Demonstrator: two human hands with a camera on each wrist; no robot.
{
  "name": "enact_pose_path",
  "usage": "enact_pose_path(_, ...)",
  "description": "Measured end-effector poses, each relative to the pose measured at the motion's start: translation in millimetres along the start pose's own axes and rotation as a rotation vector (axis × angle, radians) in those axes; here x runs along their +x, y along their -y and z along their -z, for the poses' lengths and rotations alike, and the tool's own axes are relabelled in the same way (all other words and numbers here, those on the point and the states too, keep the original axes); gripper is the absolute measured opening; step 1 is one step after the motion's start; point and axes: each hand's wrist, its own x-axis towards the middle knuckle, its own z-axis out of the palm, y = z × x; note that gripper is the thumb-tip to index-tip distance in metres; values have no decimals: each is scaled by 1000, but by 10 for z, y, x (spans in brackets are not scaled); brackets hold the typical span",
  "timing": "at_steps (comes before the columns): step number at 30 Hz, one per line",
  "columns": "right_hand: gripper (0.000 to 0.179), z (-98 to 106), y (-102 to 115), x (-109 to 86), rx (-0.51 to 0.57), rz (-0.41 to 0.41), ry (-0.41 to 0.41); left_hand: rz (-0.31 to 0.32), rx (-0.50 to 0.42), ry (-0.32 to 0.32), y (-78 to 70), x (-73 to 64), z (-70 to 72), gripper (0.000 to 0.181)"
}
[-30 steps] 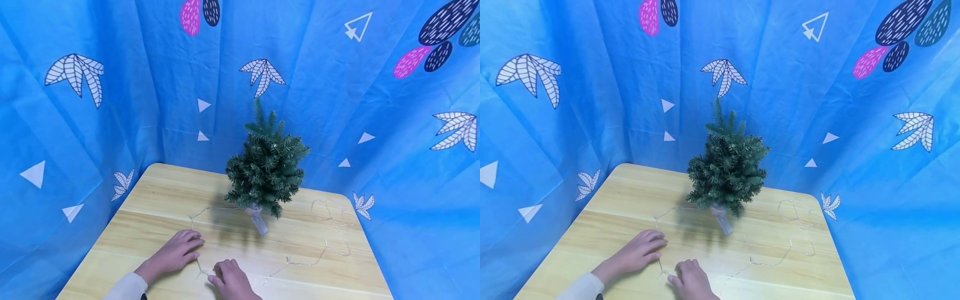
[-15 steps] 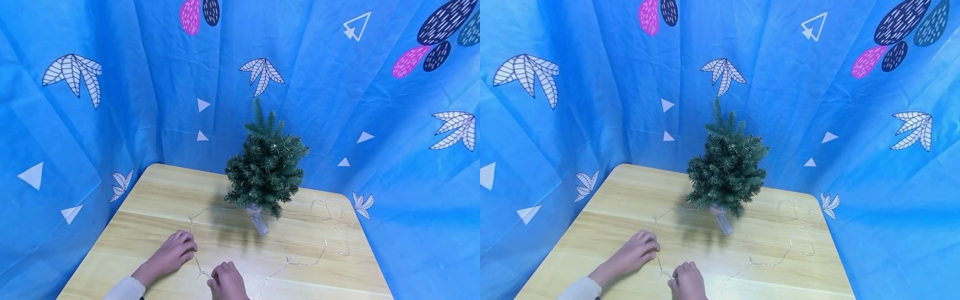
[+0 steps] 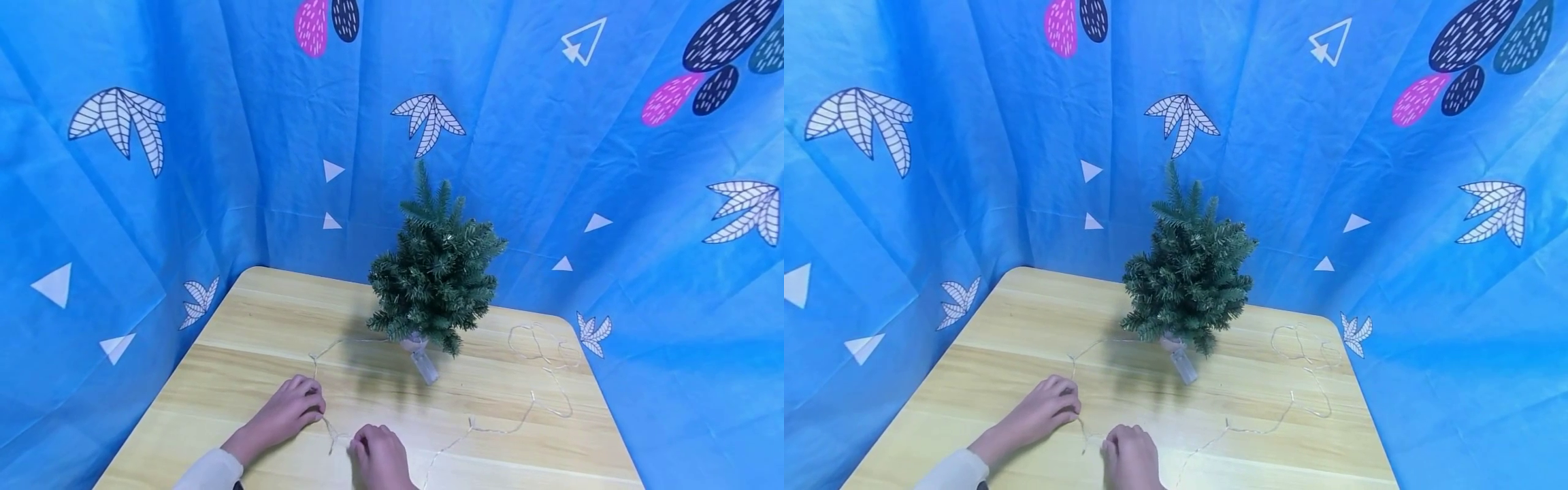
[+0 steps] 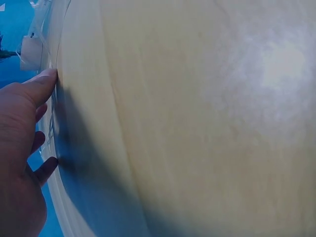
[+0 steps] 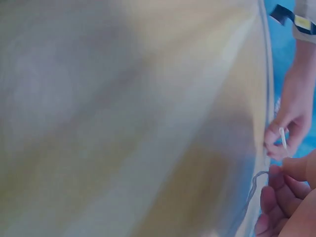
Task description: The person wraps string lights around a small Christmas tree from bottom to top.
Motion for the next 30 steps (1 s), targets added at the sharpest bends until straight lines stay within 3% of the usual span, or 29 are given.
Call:
enact_pose_path(9,6,241,-75,107,25,-6,-81,65,-40,50,-57,27,34,12)
enact_pose_path(13,7,320,-105,151,50,-53,-92,80,-70,63,-126,68,84,13)
enact_pose_path(17,7,429,-118,195,53,-90,-114,74,-94,61,-192,125,124,11)
enact_pose_path(21,5,567,-128,231,36,-73,-176,106,-129,80,-278,191,179,2)
enact_pose_path(30,5,935,-188,330,70,-124,-265,124,-195,97,-468,360,375,5)
